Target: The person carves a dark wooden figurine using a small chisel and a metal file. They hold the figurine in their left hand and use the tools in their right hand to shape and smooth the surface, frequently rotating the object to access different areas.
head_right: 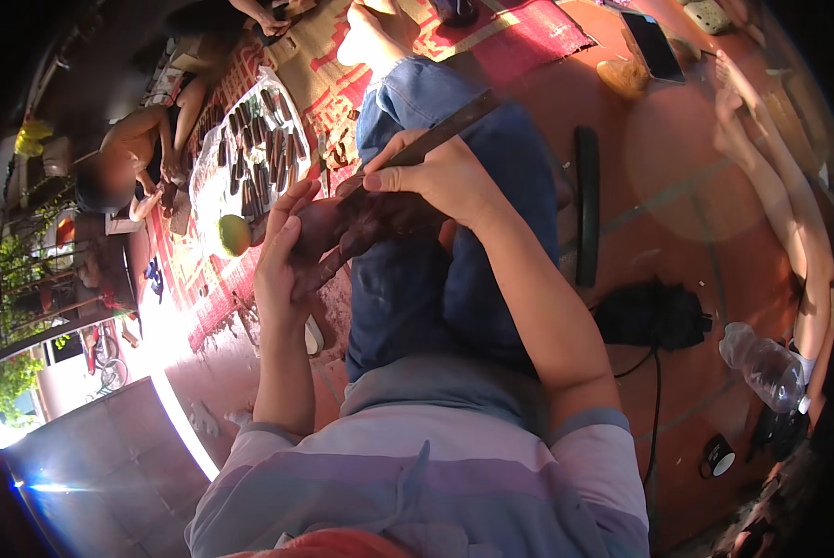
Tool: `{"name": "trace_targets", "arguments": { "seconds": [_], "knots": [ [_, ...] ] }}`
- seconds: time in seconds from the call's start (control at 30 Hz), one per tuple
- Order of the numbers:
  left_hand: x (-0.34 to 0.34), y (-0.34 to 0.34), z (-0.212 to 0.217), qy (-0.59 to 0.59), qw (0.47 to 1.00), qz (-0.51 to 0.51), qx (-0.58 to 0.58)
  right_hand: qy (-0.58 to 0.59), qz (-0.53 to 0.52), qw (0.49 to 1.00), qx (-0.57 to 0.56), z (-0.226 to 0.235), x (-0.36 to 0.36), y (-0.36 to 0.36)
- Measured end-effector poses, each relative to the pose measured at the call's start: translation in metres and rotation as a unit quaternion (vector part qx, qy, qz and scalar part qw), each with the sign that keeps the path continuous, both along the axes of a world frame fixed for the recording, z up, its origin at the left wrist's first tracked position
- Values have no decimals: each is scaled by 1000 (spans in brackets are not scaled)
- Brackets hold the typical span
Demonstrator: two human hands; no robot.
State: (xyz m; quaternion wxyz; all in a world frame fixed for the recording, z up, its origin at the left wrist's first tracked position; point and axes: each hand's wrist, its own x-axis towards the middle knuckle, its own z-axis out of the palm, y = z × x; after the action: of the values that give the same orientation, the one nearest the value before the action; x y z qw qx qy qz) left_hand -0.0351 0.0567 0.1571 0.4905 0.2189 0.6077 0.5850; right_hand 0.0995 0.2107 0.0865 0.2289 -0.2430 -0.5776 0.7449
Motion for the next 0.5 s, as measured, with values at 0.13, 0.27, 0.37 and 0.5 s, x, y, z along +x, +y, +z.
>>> {"name": "trace_targets", "arguments": {
  "seconds": [0.13,0.27,0.37,0.5],
  "knots": [
    [-9,-1,-8,20,999,-15,24,39,-20,999,-24,6,2,-2],
    [-2,2,2,4,1000,3,8,-4,-13,1000,-14,-1,-1,0],
    [-1,-2,-1,-19,1000,10,-6,53,-10,998,-41,-2,1,-2],
    [-1,0,3,-25,999,9,-21,46,-76,996,-30,-8,0,2]
  ]
}}
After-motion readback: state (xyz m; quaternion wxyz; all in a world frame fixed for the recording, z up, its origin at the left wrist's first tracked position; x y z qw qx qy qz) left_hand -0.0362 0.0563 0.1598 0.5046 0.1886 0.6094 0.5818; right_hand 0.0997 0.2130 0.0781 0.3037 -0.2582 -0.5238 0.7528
